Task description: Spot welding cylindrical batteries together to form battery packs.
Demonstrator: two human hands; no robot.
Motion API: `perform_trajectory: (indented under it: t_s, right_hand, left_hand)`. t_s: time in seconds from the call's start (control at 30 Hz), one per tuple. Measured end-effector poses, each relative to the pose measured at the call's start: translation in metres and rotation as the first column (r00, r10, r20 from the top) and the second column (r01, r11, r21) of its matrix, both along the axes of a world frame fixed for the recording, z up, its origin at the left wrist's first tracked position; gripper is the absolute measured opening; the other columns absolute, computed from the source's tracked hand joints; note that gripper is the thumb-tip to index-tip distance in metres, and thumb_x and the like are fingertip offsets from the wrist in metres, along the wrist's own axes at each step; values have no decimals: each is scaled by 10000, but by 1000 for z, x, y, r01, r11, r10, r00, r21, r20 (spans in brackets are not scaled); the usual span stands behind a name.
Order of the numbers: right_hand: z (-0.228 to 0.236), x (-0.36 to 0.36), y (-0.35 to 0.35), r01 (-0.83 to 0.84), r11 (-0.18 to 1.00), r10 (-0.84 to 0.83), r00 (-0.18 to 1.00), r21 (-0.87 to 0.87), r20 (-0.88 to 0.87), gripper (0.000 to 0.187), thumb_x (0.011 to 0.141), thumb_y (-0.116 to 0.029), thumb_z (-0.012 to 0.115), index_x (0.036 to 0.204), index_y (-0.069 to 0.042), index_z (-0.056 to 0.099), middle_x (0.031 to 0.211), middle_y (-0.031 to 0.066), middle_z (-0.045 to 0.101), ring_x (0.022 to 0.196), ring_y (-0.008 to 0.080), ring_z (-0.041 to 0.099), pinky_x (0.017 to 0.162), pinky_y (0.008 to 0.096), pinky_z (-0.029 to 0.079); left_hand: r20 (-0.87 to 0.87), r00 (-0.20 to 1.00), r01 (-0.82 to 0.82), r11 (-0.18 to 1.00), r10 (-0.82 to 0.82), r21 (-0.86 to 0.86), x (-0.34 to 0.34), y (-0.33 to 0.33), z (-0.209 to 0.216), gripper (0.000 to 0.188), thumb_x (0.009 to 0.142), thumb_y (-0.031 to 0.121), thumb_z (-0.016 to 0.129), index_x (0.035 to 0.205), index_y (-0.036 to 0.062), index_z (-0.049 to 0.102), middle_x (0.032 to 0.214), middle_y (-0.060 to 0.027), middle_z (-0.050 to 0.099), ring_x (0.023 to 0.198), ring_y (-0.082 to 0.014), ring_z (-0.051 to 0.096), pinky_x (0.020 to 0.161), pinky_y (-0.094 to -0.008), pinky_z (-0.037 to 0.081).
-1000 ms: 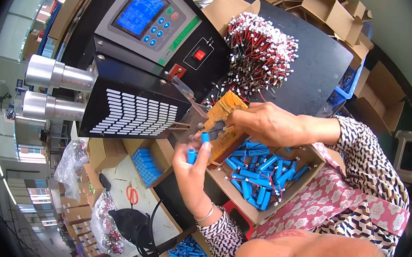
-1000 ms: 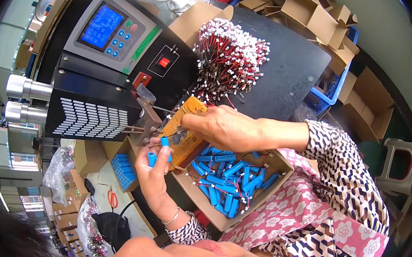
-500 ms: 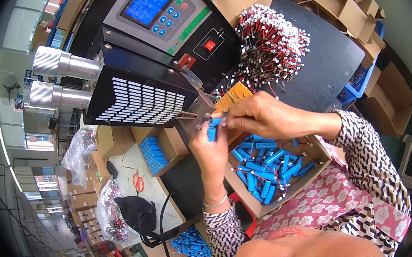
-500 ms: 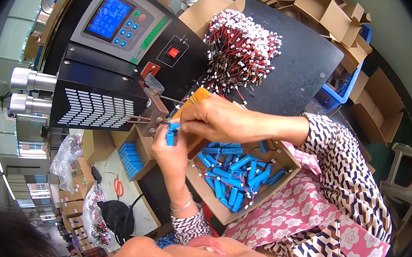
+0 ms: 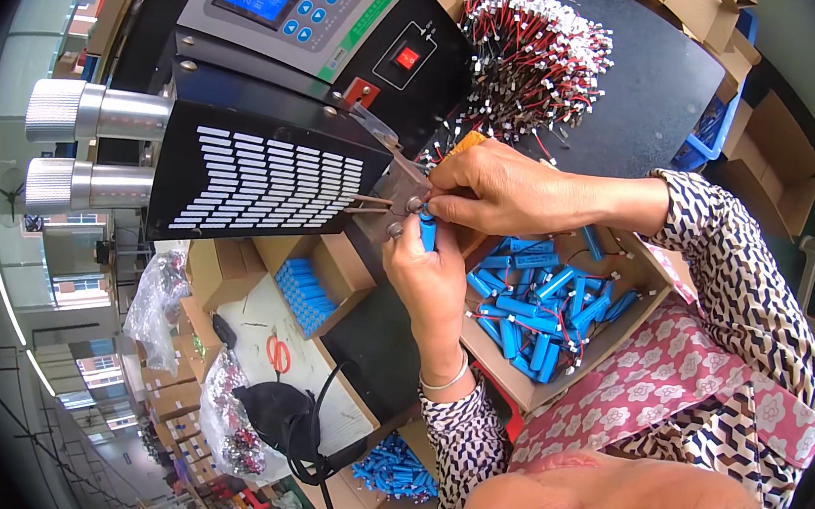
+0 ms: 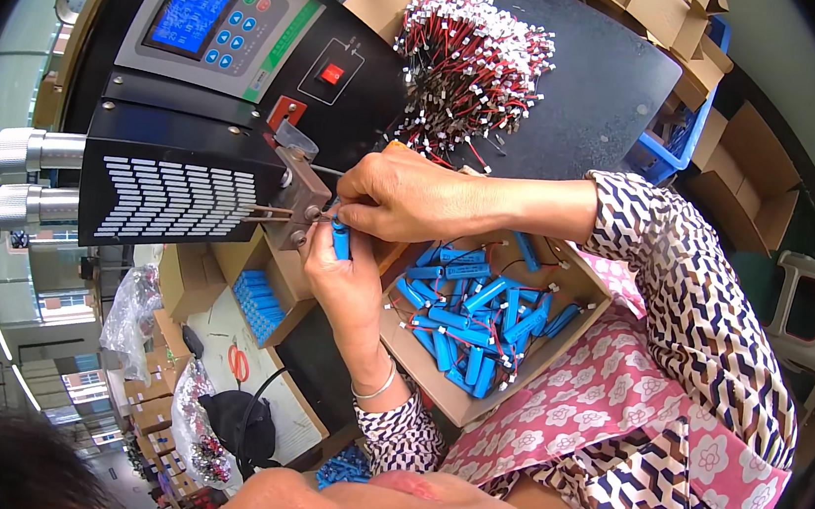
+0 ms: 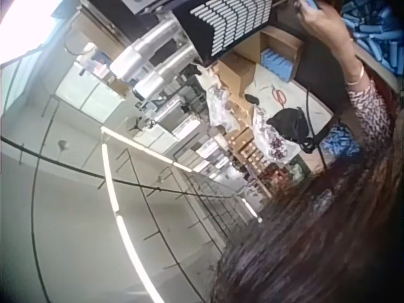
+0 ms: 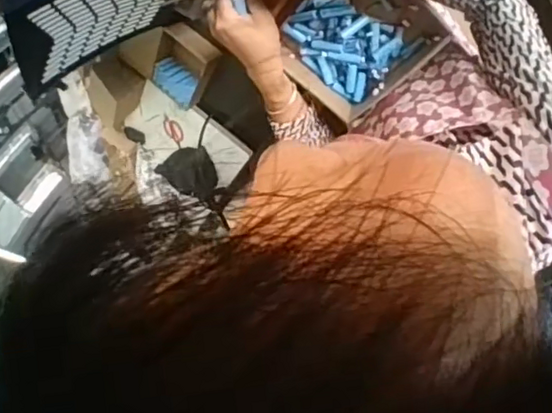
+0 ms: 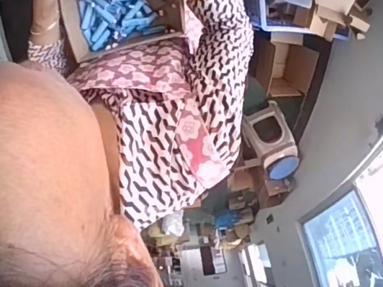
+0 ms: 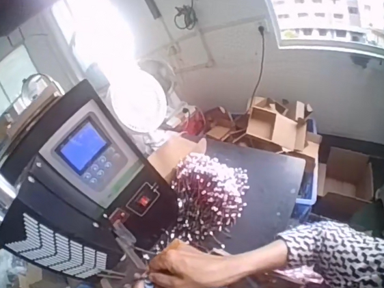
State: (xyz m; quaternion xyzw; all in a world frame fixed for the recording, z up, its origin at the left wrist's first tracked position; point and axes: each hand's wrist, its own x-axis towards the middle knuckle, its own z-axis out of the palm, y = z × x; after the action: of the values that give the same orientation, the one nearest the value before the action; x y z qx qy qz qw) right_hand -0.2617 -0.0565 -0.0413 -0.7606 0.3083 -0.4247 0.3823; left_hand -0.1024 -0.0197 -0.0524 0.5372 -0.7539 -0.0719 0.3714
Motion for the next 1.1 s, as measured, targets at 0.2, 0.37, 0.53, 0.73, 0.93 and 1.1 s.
perform_trajectory:
  t_s: [0.2, 0.37, 0.53, 0.73, 0.93, 1.1]
  right_hand:
    - [1, 6, -1, 2, 1000, -2, 999, 17, 43, 224, 860, -156, 566, 790, 55, 591, 647, 193, 564, 596, 314, 574, 562, 392, 445]
    - [-3, 3, 3, 41, 999, -42, 998, 14, 49, 213, 862, -155, 546, 801, 47, 572, 680, 199, 573, 625, 324, 581, 581, 398, 453]
    - [-9, -16, 14, -209, 963, 210, 978, -170, -11, 204, 852, -141, 549, 723, 18, 549, 743, 185, 576, 688, 346, 582, 599, 417, 461]
    - [-27, -90, 28, -326, 945, 325, 945, -14, -43, 202, 897, -185, 561, 986, -24, 645, 977, 193, 615, 851, 316, 609, 746, 387, 496]
    - [-72, -81, 12, 476, 858, -513, 793, -191, -327, 164, 838, -180, 571, 814, -21, 540, 747, 175, 594, 716, 370, 622, 626, 447, 512]
    - [-89, -51, -13, 561, 793, -592, 617, -237, -519, 137, 815, -132, 556, 842, 0, 529, 752, 158, 599, 679, 342, 637, 563, 447, 504]
  left_hand:
    - [-64, 998, 10, 1000, -10, 0, 5, -6, -4, 129, 818, 29, 599, 896, -71, 580, 818, -185, 589, 741, -300, 580, 664, -396, 451]
    - [26, 1000, 11, 1000, -11, 21, -2, -3, 8, 145, 814, 33, 598, 886, -87, 562, 834, -212, 572, 780, -379, 542, 715, -440, 428]
    - [-43, 998, 50, 989, -44, 139, 21, 23, 19, 208, 895, 98, 543, 1032, -58, 548, 1012, -163, 571, 991, -279, 540, 887, -361, 416]
    - [-355, 906, -79, 917, 229, 391, 13, 20, 21, 261, 942, 143, 476, 1105, -60, 495, 961, -114, 534, 902, -203, 521, 827, -339, 424]
    - [-100, 995, 39, 989, -25, 140, 17, 9, -6, 292, 936, 68, 425, 1202, -47, 393, 1112, -181, 500, 979, -261, 513, 879, -371, 401]
    - [201, 977, -93, 986, 63, 141, 15, 27, 10, 292, 915, 81, 519, 1153, -32, 395, 1023, -190, 483, 953, -322, 511, 862, -416, 398]
